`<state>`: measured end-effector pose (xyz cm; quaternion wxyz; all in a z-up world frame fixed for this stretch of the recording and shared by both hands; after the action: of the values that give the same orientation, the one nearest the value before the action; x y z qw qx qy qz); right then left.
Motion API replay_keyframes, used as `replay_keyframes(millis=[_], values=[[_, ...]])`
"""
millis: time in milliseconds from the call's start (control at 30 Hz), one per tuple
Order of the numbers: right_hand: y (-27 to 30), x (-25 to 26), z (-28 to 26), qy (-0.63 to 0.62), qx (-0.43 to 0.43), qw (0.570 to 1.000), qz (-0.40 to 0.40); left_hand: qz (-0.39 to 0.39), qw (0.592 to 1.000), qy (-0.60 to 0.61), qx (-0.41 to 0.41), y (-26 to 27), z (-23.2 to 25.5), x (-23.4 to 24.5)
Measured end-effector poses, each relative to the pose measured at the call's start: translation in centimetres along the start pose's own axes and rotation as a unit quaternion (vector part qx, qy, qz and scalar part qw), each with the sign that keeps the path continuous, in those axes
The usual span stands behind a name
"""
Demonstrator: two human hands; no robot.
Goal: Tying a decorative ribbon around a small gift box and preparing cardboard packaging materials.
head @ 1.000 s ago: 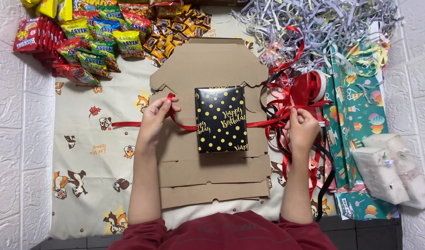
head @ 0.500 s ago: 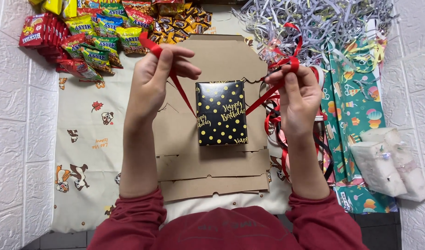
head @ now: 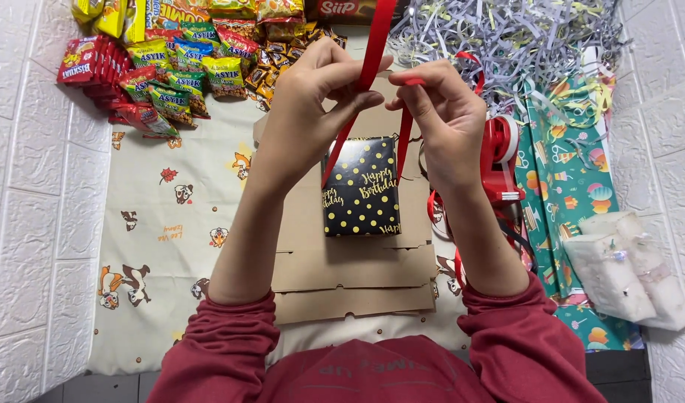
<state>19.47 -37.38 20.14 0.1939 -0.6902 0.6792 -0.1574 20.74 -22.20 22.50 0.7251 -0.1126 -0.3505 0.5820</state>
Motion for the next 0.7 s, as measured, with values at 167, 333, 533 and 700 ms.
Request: replay_keyframes(millis=[167, 333, 533, 700], values=[[0.0, 0.1, -0.3, -0.022, -0.021, 0.999, 0.009, 0.026, 0.999, 0.04, 0.002, -0.3, 1.8, 0.6], [-0.7, 0.9, -0.8, -0.03, -0.018, 0.999, 0.022, 0.03, 0.998, 0.063, 0.006, -0.3, 2.7, 1.0], [-1.5, 3.1, -1.0, -0.053, 0.015, 0.997, 0.055, 0.041, 0.996, 0.076, 0.02, -0.1, 2.3, 1.5], [-2.3, 4.8, -1.6, -0.085, 0.047, 0.992, 0.084, 0.053, 0.996, 0.076, 0.003, -0.5, 2.8, 2.3]])
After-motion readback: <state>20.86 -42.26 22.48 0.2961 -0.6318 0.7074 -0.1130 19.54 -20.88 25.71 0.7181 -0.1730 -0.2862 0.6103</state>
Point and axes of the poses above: each hand's wrist, its own y-axis away from the middle knuckle, its own x-axis out of the back of the hand, z = x × y, the point moved 6 cm from there along -y, towards the middle knuckle, and after that the axes turned 4 degrees about z, right-handed, at the moved point
